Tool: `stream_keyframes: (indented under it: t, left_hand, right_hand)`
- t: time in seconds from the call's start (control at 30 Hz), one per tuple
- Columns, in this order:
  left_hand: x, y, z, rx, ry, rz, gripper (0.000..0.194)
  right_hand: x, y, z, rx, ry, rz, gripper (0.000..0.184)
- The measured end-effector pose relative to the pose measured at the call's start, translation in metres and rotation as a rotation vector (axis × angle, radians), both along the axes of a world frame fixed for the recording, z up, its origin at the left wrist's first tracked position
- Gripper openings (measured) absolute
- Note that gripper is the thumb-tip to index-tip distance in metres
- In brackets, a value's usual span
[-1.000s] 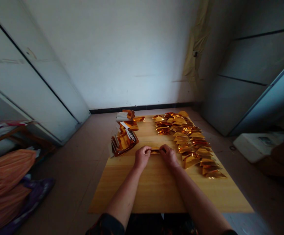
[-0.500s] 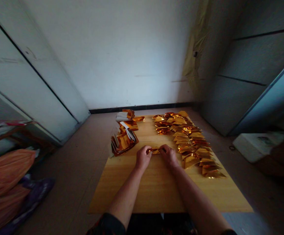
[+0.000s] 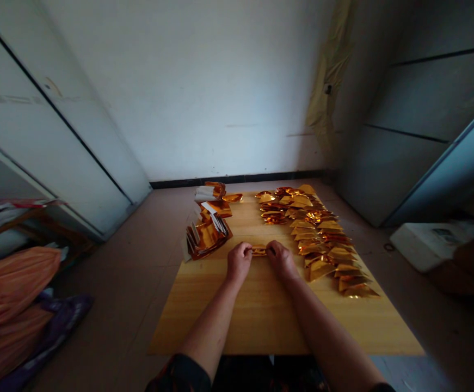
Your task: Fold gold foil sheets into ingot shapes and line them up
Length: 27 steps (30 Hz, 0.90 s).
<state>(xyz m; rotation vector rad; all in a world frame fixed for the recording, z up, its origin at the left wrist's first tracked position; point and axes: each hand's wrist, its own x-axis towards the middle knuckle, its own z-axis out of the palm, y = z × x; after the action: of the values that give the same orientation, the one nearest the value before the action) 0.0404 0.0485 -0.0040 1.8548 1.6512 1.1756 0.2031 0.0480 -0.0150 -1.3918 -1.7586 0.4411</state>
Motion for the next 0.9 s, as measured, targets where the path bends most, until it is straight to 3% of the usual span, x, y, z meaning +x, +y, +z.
stream_keyframes:
  t: [0.27,0.53,0.9]
  left_hand:
    - [-0.001,0.000,0.001,-0.009,0.016,-0.033,0.016]
    - [-0.011,0.000,-0.003,-0.012,0.012,-0.071,0.031]
    - [-0.012,0.006,-0.009,-0.010,0.067,0.001,0.029]
  right_hand:
    - [0.000,0.000,0.001,0.000,0.007,-0.003,0.013]
    - [0.002,-0.001,0.003,-0.009,0.088,0.000,0.015]
    - [0.003,0.002,-0.006,-0.018,0.038,0.004,0.030]
